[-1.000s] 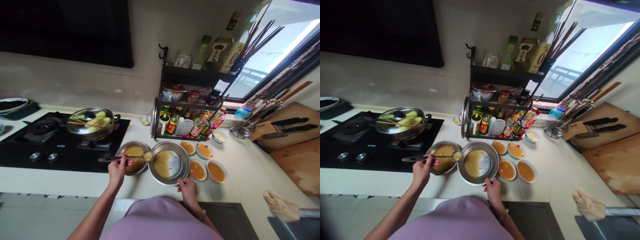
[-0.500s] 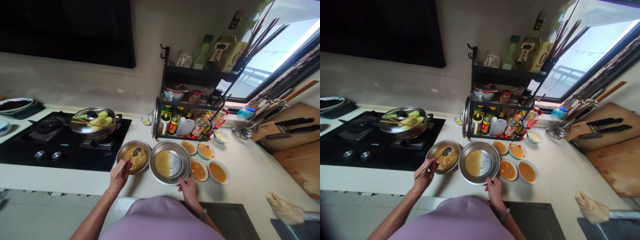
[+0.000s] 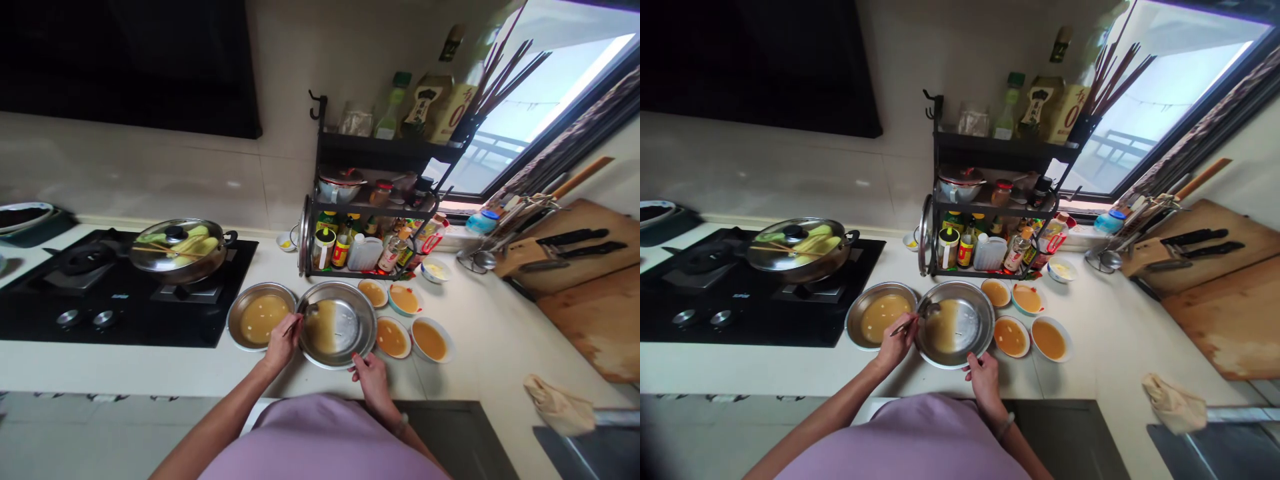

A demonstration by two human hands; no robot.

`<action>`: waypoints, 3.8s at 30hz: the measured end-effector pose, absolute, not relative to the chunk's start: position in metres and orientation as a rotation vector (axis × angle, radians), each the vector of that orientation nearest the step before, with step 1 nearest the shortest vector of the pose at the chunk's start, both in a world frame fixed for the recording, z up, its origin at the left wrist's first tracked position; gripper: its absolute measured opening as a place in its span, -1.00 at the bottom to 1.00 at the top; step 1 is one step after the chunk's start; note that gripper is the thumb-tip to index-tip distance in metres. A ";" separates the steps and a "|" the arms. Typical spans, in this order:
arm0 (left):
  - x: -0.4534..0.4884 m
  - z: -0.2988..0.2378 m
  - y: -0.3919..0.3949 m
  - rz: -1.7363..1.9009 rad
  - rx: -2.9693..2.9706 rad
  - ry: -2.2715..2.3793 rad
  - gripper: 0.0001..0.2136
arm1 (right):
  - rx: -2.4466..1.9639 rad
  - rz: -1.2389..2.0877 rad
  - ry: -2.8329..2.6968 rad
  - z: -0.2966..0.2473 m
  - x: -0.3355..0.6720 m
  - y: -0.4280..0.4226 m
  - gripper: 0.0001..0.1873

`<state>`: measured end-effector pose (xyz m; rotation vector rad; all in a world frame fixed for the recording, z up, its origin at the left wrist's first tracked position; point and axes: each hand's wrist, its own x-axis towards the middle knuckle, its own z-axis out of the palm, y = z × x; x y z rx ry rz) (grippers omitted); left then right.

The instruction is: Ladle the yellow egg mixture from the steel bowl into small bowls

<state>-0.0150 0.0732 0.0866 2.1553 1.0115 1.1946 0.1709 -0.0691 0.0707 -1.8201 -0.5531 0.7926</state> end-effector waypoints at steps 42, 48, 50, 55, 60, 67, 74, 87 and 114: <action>-0.122 0.101 0.081 1.295 1.701 1.646 -0.74 | -1.817 0.812 -0.547 0.067 0.173 -0.071 -0.69; -0.122 0.094 0.075 1.411 2.209 1.360 -0.85 | -1.845 0.801 -0.577 0.070 0.174 -0.070 -0.68; -0.117 0.095 0.074 1.405 2.178 1.348 -0.86 | -1.851 0.797 -0.581 0.072 0.173 -0.070 -0.69; -0.089 0.098 0.070 1.371 1.939 1.264 -0.82 | -1.851 0.795 -0.588 0.076 0.171 -0.070 -0.69; -0.051 0.099 0.064 1.282 2.141 1.072 -0.83 | -1.843 0.794 -0.597 0.081 0.170 -0.070 -0.70; -0.024 0.087 0.065 1.105 2.035 1.030 -0.75 | -1.841 0.791 -0.573 0.080 0.168 -0.070 -0.70; -0.032 0.072 0.080 1.006 1.156 1.309 -0.73 | -1.829 0.788 -0.569 0.077 0.170 -0.072 -0.70; -0.048 0.091 0.084 1.168 0.962 1.262 -0.82 | -1.853 0.783 -0.591 0.073 0.172 -0.072 -0.69; -0.098 0.104 0.072 1.372 2.069 1.317 -0.85 | -1.880 0.755 -0.627 0.081 0.172 -0.068 -0.66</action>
